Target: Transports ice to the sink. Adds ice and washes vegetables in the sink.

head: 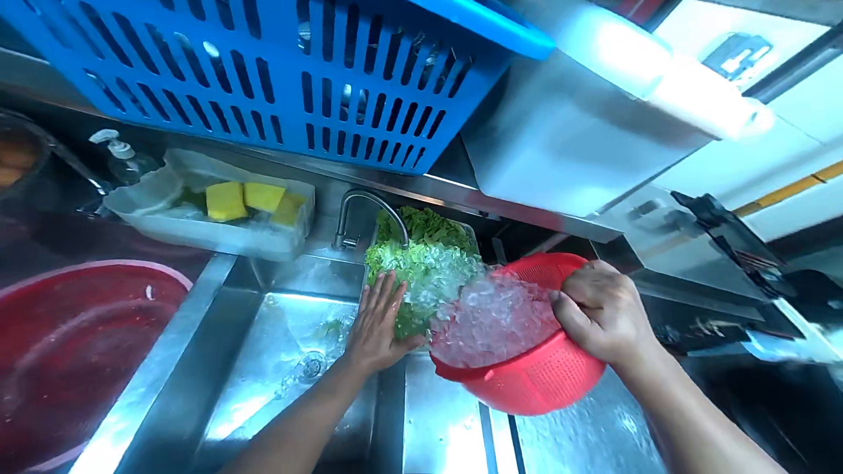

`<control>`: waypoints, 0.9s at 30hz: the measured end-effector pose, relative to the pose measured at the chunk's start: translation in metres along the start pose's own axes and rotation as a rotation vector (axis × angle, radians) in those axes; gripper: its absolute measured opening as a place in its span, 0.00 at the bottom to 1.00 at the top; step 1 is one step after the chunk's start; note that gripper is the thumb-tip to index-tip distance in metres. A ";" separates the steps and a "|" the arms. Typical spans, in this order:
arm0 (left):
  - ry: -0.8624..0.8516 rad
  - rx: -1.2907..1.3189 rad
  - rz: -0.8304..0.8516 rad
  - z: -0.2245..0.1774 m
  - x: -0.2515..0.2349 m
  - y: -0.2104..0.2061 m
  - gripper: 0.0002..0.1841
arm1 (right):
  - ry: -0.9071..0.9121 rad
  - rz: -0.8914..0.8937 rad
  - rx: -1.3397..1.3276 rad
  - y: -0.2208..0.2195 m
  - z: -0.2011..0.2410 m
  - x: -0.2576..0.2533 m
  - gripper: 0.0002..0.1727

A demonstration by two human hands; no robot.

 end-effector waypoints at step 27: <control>0.261 -0.231 0.426 -0.023 -0.024 -0.010 0.40 | -0.098 -0.244 -0.103 0.030 0.009 0.096 0.28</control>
Point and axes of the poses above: each hand's wrist, its own x-axis away from the middle knuckle, its own y-axis out of the back of the hand, z = x × y, the point moved 5 cm from there along -x, towards the middle knuckle, and after that the axes turned 4 degrees about y, right-handed, at the moved point
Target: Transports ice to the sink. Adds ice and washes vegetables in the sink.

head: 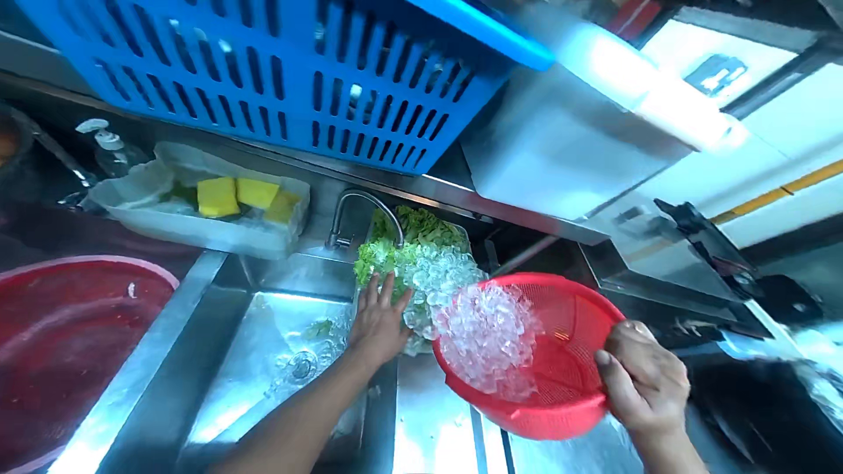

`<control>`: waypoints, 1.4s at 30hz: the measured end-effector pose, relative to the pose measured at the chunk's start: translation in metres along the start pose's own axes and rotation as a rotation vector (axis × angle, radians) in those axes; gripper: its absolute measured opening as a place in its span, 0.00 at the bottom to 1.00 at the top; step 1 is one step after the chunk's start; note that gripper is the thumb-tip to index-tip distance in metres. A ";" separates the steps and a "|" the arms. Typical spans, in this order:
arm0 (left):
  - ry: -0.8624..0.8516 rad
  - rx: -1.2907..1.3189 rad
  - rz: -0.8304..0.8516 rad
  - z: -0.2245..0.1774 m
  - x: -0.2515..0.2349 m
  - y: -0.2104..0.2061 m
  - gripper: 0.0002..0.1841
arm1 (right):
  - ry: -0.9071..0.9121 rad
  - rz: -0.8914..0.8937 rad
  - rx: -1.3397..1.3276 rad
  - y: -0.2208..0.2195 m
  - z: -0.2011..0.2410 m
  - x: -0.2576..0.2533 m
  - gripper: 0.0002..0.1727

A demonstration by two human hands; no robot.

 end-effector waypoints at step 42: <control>-0.053 -0.203 -0.159 -0.078 -0.215 0.024 0.33 | -0.335 -0.357 -0.093 0.015 0.006 0.167 0.27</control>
Point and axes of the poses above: each hand's wrist, its own x-axis away from the middle knuckle, its own y-axis out of the back of the hand, z = x × y, the point moved 5 cm from there along -x, towards the middle knuckle, and after that the axes turned 4 degrees about y, right-handed, at the moved point
